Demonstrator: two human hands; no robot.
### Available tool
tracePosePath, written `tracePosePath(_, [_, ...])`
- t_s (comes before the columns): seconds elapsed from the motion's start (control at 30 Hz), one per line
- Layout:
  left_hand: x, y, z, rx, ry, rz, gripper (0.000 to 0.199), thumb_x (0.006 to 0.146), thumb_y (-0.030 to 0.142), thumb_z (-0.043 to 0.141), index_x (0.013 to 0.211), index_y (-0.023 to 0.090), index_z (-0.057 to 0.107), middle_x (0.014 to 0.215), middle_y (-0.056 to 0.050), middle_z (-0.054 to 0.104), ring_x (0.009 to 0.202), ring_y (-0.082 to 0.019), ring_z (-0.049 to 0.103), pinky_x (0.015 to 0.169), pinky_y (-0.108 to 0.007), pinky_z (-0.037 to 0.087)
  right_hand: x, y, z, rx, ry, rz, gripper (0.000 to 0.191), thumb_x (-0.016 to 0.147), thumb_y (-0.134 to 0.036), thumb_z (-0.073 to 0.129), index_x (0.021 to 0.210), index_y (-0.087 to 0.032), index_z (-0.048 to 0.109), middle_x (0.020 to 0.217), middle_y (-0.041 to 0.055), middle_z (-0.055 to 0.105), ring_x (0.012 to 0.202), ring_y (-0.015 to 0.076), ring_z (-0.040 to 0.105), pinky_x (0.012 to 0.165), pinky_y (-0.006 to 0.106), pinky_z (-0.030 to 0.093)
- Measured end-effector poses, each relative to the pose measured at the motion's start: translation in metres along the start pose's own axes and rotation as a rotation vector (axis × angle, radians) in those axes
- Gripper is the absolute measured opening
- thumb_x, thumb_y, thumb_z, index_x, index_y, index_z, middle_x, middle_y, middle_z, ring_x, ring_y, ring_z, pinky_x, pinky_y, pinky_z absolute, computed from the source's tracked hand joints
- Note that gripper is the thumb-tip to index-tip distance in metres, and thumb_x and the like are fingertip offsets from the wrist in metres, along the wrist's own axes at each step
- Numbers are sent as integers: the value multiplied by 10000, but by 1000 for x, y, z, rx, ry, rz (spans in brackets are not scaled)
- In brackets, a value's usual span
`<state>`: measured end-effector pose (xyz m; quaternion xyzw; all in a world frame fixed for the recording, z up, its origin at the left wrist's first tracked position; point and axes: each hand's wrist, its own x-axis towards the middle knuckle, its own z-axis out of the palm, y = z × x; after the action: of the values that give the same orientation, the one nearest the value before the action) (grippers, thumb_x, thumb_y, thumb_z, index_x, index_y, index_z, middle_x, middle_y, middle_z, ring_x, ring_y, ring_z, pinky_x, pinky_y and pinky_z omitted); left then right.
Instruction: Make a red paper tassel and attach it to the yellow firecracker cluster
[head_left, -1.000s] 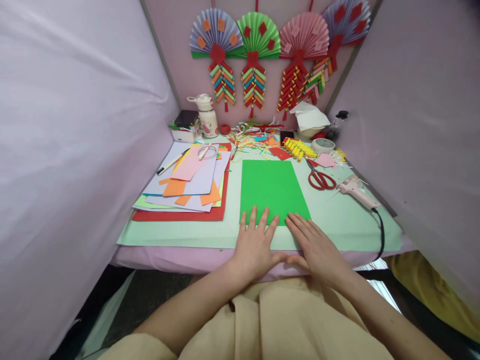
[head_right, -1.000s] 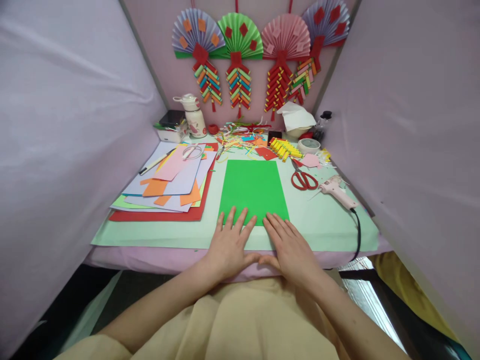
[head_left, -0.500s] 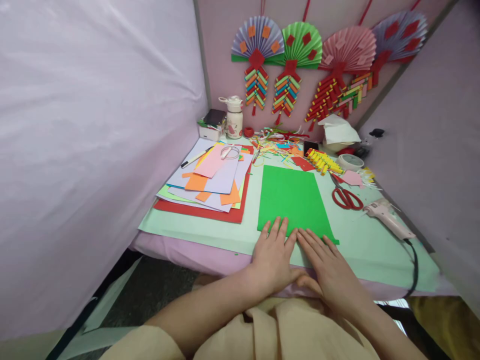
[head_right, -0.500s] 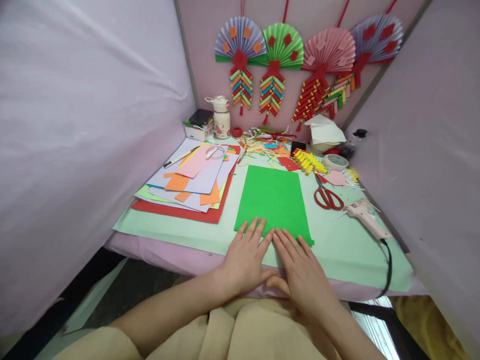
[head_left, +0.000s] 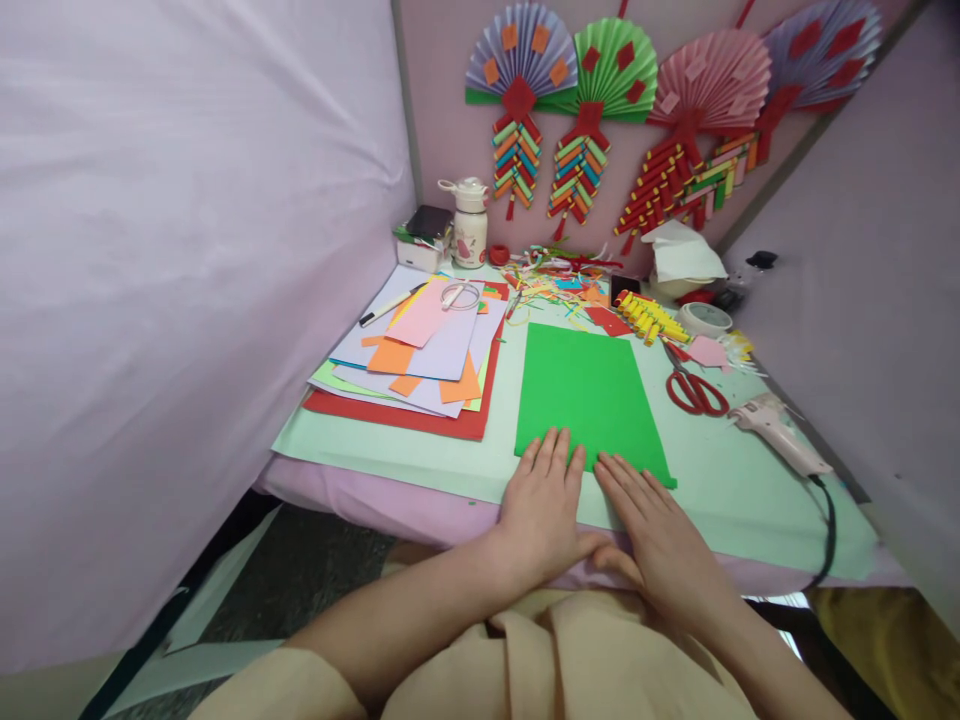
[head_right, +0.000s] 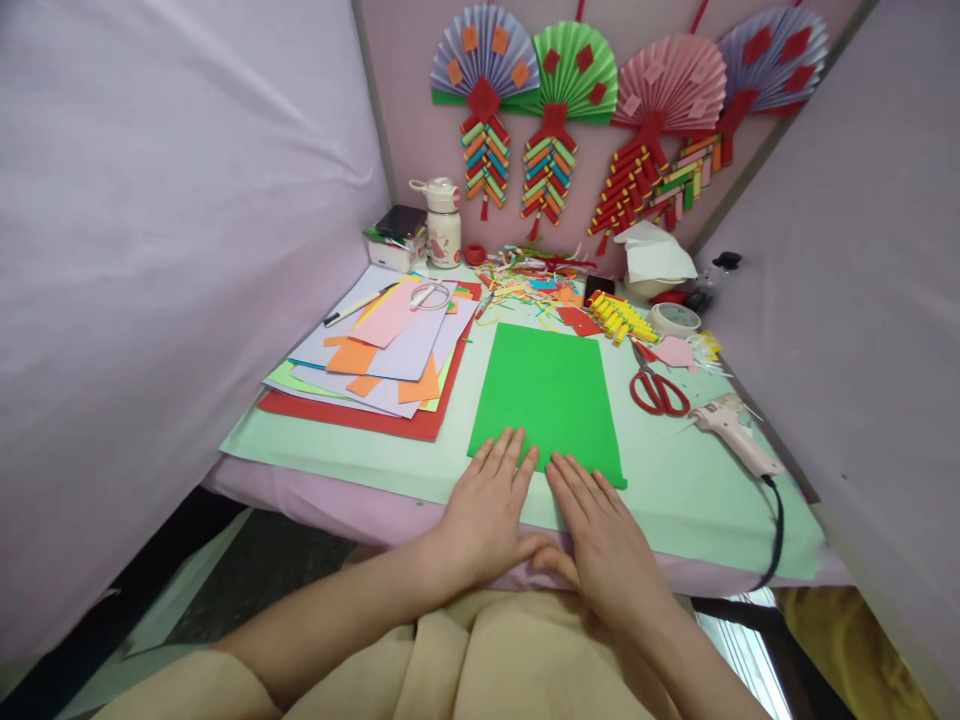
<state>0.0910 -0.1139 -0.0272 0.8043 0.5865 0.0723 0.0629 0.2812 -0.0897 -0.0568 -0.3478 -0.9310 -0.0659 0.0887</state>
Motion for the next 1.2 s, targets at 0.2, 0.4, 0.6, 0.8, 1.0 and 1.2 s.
tracePosePath(0.2, [-4, -4, 4, 28, 1, -24, 1039, 747, 760, 454, 1467, 45, 231, 1554, -184, 126, 1442, -298, 78, 1169, -438, 150, -1, 0, 0, 24, 3, 11, 947, 802, -666, 490, 1503, -125, 155, 1490, 156, 347, 1359, 286, 338, 1069, 483, 333])
tracePosePath(0.4, [-7, -12, 5, 38, 34, -31, 1081, 719, 786, 461, 1462, 35, 233, 1551, -187, 142, 1442, -286, 86, 1170, -421, 161, -1, 0, 0, 43, -6, 21, 944, 800, -681, 479, 1503, -138, 160, 1497, 151, 334, 1373, 280, 318, 1077, 487, 328])
tracePosePath(0.6, [-14, -24, 6, 70, 79, -86, 1145, 683, 828, 438, 1457, 12, 225, 1540, -218, 156, 1440, -301, 93, 1166, -435, 142, 1, -3, -4, 61, -38, 53, 937, 792, -699, 474, 1495, -145, 194, 1513, 144, 303, 1388, 274, 292, 1100, 472, 303])
tracePosePath(0.8, [-7, -19, -3, 135, 137, 101, 981, 787, 710, 455, 1468, 50, 208, 1553, -182, 132, 1448, -274, 32, 1169, -471, 90, 3, -3, -9, 86, -57, 79, 961, 773, -749, 430, 1481, -128, 237, 1513, 147, 301, 1393, 270, 281, 1119, 460, 280])
tracePosePath(1.0, [6, -23, 1, 56, 13, 321, 895, 821, 666, 454, 1475, 109, 205, 1553, -146, 183, 1442, -241, 117, 1160, -404, 176, 2, 0, -11, 132, -41, 81, 988, 766, -727, 477, 1497, -131, 183, 1518, 152, 288, 1405, 272, 247, 1124, 481, 255])
tracePosePath(1.2, [8, -22, -3, 45, -60, 287, 941, 781, 684, 508, 1468, 100, 238, 1545, -166, 193, 1429, -288, 164, 1154, -449, 187, -8, 15, -10, 137, -64, 95, 980, 780, -701, 492, 1504, -141, 143, 1539, 124, 244, 1432, 253, 171, 1151, 475, 195])
